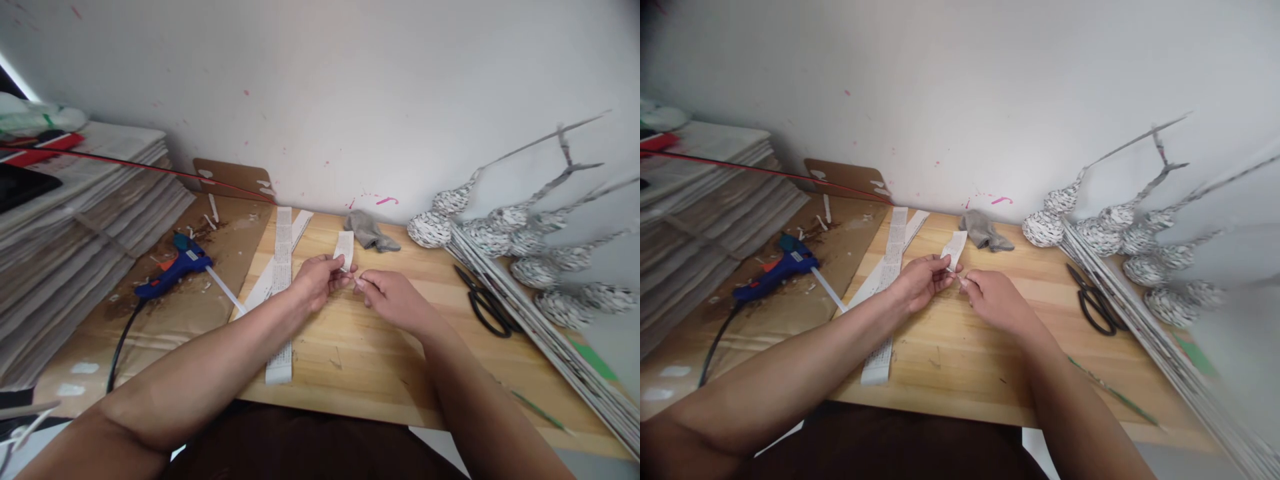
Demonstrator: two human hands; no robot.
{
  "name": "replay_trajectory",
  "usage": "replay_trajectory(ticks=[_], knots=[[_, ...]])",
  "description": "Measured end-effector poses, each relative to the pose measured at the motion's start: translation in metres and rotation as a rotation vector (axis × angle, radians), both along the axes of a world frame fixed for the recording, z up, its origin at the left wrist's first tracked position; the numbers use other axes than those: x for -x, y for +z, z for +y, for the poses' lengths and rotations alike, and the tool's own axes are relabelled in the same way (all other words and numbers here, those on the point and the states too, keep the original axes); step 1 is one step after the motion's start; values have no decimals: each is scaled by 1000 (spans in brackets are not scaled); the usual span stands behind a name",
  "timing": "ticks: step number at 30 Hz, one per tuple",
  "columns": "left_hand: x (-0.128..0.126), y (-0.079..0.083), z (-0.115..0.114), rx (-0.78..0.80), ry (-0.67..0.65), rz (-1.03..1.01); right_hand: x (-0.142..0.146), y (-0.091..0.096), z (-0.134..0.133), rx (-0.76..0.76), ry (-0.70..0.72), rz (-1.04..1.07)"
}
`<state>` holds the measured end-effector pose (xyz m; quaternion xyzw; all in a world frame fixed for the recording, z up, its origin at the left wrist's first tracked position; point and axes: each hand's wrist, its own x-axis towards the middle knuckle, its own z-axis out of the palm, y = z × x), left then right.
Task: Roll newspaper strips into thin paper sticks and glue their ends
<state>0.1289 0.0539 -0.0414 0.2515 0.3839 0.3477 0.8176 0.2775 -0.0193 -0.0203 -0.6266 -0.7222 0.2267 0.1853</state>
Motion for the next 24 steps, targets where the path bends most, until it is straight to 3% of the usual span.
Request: replay_trajectory(ticks=[7, 17, 22, 24], knots=[[-1, -1, 0, 13, 3, -12, 2, -2, 1, -134, -48, -57], [1, 1, -2, -33, -51, -12, -1, -2, 3, -67, -32, -15], [1, 2, -2, -40, -60, 8, -3, -1, 2, 125, -19, 104], [1, 3, -2, -29, -46, 20, -2, -1, 2, 101, -20, 94]])
